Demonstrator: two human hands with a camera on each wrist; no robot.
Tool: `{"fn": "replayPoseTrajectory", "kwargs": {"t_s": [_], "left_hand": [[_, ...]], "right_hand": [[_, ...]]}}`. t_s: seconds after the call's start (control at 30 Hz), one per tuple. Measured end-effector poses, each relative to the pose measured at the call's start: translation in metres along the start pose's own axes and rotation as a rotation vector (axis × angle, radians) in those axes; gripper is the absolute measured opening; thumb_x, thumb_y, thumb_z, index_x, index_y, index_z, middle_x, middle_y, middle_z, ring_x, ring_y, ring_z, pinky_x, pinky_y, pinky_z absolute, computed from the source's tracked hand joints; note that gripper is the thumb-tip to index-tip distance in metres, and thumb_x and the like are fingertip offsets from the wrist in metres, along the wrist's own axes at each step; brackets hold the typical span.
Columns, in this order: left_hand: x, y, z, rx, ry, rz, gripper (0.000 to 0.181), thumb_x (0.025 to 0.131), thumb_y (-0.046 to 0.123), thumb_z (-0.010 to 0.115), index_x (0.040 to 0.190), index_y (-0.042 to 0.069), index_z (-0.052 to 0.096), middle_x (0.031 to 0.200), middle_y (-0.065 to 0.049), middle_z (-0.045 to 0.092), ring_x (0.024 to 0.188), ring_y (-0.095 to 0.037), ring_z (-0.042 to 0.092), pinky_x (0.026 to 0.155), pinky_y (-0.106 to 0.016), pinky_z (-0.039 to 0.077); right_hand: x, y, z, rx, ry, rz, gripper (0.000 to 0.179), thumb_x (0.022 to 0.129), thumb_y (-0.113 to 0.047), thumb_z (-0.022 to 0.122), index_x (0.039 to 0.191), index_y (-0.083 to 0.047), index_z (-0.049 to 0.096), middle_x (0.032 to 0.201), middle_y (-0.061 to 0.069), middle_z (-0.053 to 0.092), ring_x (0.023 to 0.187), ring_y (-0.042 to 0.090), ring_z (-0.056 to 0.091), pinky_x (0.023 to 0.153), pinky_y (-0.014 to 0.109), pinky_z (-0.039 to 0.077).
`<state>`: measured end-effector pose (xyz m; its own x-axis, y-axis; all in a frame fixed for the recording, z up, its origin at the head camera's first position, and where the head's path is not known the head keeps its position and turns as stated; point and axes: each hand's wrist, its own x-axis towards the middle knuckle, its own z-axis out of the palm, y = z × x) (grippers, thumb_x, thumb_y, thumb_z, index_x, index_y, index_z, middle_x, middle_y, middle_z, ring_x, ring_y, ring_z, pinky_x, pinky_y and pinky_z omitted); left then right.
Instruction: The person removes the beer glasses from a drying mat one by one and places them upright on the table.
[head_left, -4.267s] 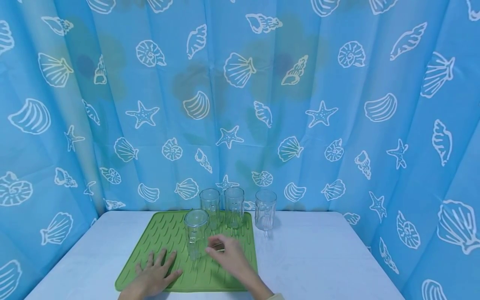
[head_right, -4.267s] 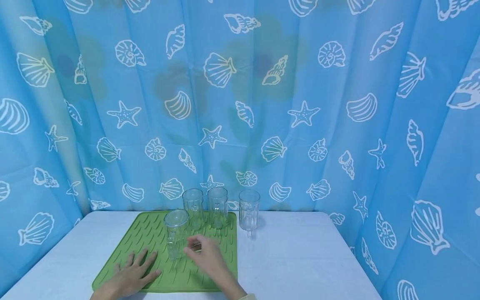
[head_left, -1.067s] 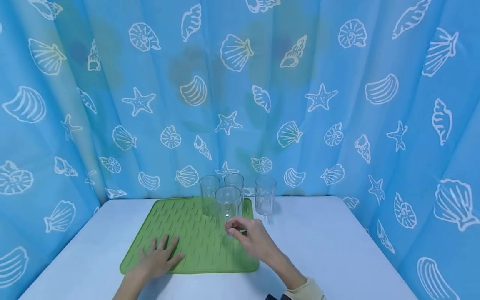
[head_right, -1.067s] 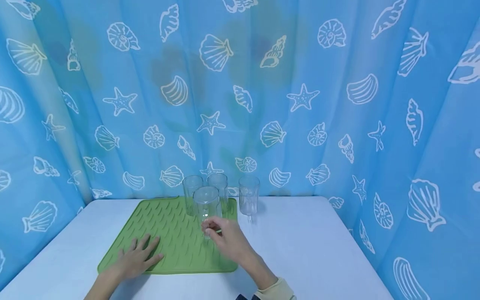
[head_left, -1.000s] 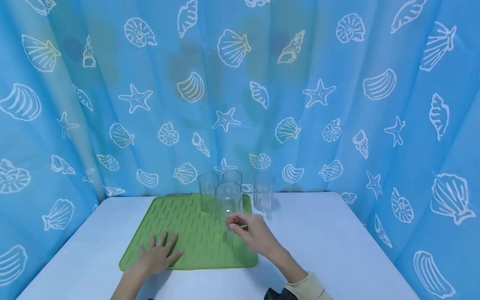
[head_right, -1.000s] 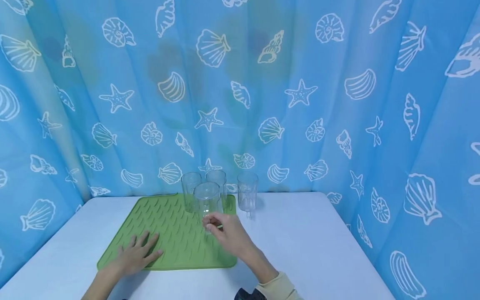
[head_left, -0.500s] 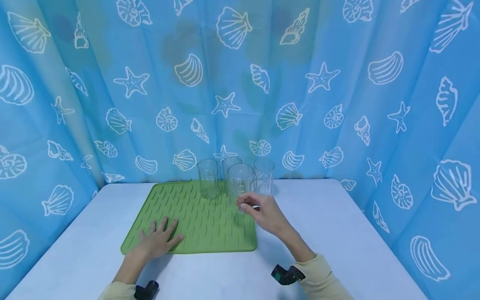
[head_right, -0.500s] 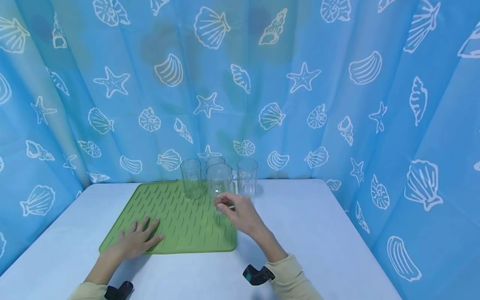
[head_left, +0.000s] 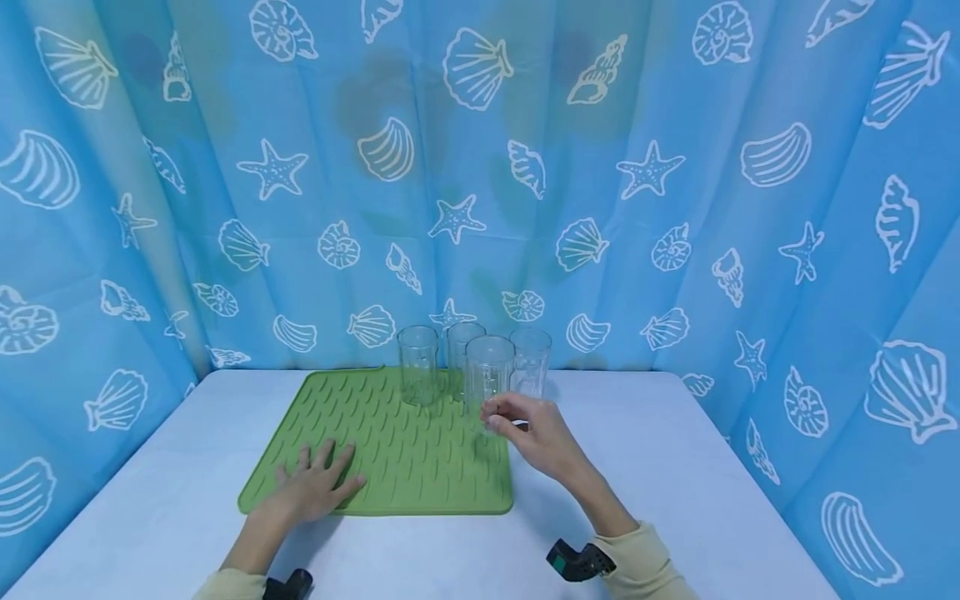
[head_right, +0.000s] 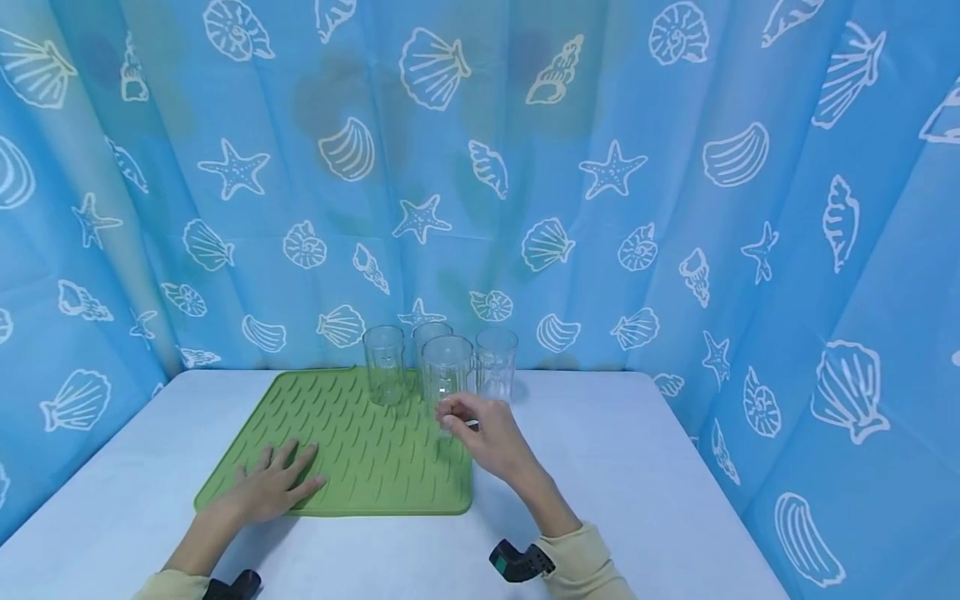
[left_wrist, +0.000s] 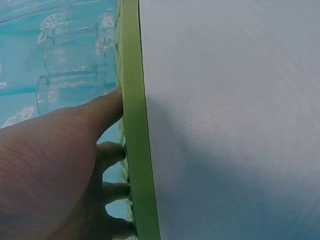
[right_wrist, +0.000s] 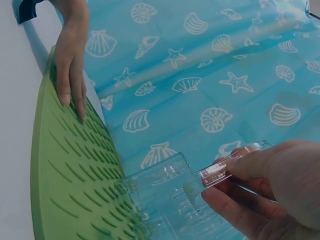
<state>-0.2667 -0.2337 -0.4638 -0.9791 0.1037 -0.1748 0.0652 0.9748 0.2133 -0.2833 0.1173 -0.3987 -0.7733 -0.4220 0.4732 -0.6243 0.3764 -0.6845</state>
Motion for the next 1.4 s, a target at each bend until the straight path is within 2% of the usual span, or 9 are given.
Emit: {"fn": "replayPoseTrajectory", "kwargs": {"t_s": [0.4,0.73,0.97,1.1,1.27,1.4], "left_hand": [[-0.001,-0.001,-0.001,-0.012,-0.011,0.006,0.075,0.099,0.061,0.037,0.156,0.012,0.027,0.16,-0.029,0.014,0.142,-0.062,0.005,0.103,-0.085,0.005],[0.001,0.001,-0.005,-0.004,0.015,0.014,0.074,0.099,0.061,0.04,0.154,0.011,0.033,0.159,-0.029,0.019,0.141,-0.063,0.01,0.104,-0.084,0.008],[-0.001,0.003,-0.008,-0.029,0.002,0.007,0.075,0.097,0.06,0.044,0.152,0.009,0.035,0.157,-0.032,0.021,0.141,-0.063,0.013,0.104,-0.083,0.01],[0.001,0.008,-0.009,-0.053,0.047,0.057,0.075,0.096,0.059,0.048,0.152,0.01,0.036,0.157,-0.03,0.025,0.141,-0.061,0.019,0.104,-0.082,0.016],[0.005,0.023,-0.02,-0.151,0.159,0.189,0.068,0.099,0.049,0.052,0.151,0.008,0.037,0.155,-0.031,0.029,0.141,-0.056,0.026,0.106,-0.076,0.025],[0.011,0.042,-0.031,-0.244,0.261,0.293,0.067,0.1,0.044,0.053,0.152,0.007,0.035,0.154,-0.029,0.032,0.14,-0.052,0.033,0.109,-0.07,0.031]], "right_hand": [[-0.001,-0.001,-0.003,0.071,0.045,0.031,0.016,0.097,-0.013,0.062,0.109,-0.006,0.068,0.101,0.005,0.074,0.094,0.017,0.073,0.082,0.022,0.058],[0.002,0.002,-0.009,0.279,0.106,0.007,0.016,0.098,-0.013,0.06,0.109,-0.002,0.065,0.107,0.018,0.071,0.099,0.03,0.072,0.081,0.028,0.06],[0.001,0.003,-0.011,0.427,0.104,0.047,0.021,0.099,-0.014,0.058,0.114,0.0,0.062,0.111,0.023,0.068,0.099,0.018,0.072,0.086,0.031,0.059],[0.0,0.002,-0.01,0.549,0.116,0.067,0.025,0.099,-0.013,0.059,0.117,0.005,0.059,0.114,0.023,0.066,0.102,0.016,0.071,0.089,0.034,0.058],[0.001,0.002,-0.007,0.671,0.156,0.1,0.028,0.098,-0.012,0.06,0.118,0.007,0.055,0.113,0.014,0.067,0.104,0.017,0.07,0.093,0.035,0.056],[0.0,-0.001,-0.004,0.778,0.202,0.148,0.027,0.098,-0.011,0.059,0.119,0.006,0.053,0.112,0.007,0.068,0.105,0.016,0.07,0.095,0.034,0.055]]}}
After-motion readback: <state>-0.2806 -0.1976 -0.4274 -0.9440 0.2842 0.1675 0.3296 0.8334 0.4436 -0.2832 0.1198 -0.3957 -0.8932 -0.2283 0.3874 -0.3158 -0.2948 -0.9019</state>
